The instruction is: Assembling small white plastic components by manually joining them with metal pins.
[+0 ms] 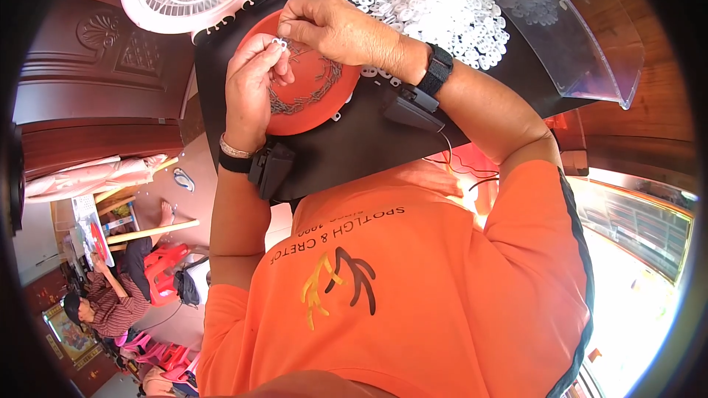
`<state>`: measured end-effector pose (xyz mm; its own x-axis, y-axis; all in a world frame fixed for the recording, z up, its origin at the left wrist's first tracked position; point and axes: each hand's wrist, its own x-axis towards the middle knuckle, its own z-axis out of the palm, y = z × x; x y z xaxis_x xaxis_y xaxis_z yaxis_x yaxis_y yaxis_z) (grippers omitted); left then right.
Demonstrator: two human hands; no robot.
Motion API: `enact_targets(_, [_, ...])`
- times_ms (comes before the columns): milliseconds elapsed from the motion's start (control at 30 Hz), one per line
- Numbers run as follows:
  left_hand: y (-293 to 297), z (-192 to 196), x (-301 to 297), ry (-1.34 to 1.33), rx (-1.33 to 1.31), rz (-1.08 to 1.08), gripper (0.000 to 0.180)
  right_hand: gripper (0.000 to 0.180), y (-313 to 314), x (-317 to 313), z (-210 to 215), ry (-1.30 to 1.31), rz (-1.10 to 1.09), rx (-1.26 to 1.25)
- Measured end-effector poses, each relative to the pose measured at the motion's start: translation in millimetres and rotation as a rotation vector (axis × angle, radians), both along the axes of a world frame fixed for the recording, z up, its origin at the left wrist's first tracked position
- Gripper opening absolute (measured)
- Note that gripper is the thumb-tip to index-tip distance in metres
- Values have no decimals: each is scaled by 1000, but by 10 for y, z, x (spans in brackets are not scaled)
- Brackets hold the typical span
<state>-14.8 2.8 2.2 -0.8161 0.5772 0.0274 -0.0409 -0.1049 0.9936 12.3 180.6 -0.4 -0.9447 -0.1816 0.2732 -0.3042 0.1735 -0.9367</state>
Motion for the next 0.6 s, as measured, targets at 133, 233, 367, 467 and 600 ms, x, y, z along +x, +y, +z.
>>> enact_targets(133, [11, 0, 9, 36, -14, 1, 17, 19, -21, 30, 29, -33, -85, 72])
enact_targets(233, [23, -3, 20, 51, -13, 7, 17, 19, -33, 30, 7, 1, -107, 86])
enact_targets(367, [25, -35, 31, 60, 9, 29, 16, 20, -70, 56, 32, -8, -149, 119])
enact_targets(467, [34, -67, 37, 98, 43, 52, 15, 20, -85, 48, -28, 46, -142, 157])
enact_targets(600, [50, -89, 26, 120, 39, 67, 15, 20, -102, 73, -7, 48, -143, 145])
